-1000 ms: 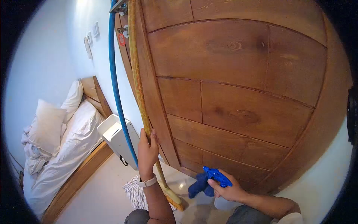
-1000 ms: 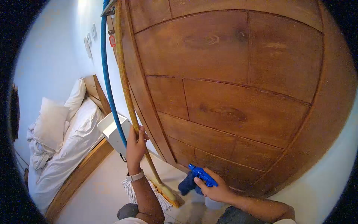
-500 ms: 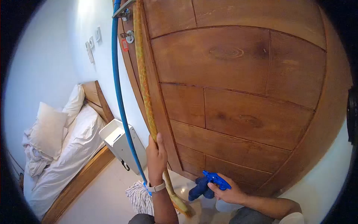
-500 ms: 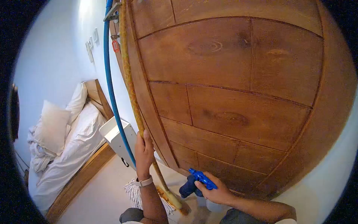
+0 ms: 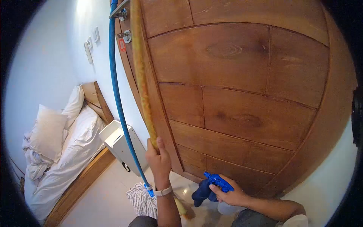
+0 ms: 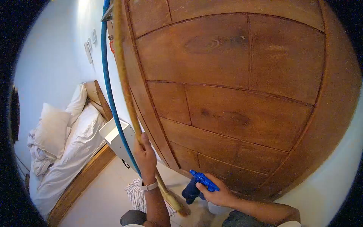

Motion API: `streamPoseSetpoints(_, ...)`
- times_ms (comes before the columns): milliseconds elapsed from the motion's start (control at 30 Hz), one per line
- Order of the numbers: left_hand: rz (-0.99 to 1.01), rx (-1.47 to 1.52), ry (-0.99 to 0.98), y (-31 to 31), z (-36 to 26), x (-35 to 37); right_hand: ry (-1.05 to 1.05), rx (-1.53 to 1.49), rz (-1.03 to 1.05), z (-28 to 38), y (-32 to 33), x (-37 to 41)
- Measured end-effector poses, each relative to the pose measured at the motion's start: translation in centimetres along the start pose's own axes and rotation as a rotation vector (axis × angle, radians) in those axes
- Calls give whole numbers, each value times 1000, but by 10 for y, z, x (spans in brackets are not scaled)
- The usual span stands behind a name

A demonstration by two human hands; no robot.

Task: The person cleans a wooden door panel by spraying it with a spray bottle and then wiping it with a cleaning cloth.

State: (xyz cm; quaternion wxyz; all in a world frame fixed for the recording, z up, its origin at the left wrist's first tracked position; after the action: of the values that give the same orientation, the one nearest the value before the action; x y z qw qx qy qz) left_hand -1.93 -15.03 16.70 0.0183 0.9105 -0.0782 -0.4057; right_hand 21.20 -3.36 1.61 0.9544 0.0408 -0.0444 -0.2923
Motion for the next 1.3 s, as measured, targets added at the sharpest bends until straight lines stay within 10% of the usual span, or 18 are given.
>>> streamPoseSetpoints(500,-61,-26,-7,115,-68,-104,-69,-15,85,4,-7,-4)
streamPoseSetpoints(1300,92,-134,86,98,100,-157,-89,-2,81,9,-20,5)
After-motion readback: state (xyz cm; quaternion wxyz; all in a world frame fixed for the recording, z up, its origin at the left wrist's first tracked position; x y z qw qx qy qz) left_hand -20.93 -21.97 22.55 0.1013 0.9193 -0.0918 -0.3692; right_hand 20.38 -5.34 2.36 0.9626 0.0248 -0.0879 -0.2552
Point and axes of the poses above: each hand's wrist, its own x-axis away from the middle knuckle, its own y-axis out of the back of the hand, z = x × y, the point moved 9 cm from there along -x, towards the middle knuckle, and after that the axes turned 3 degrees about -y, right-handed, at the moved point
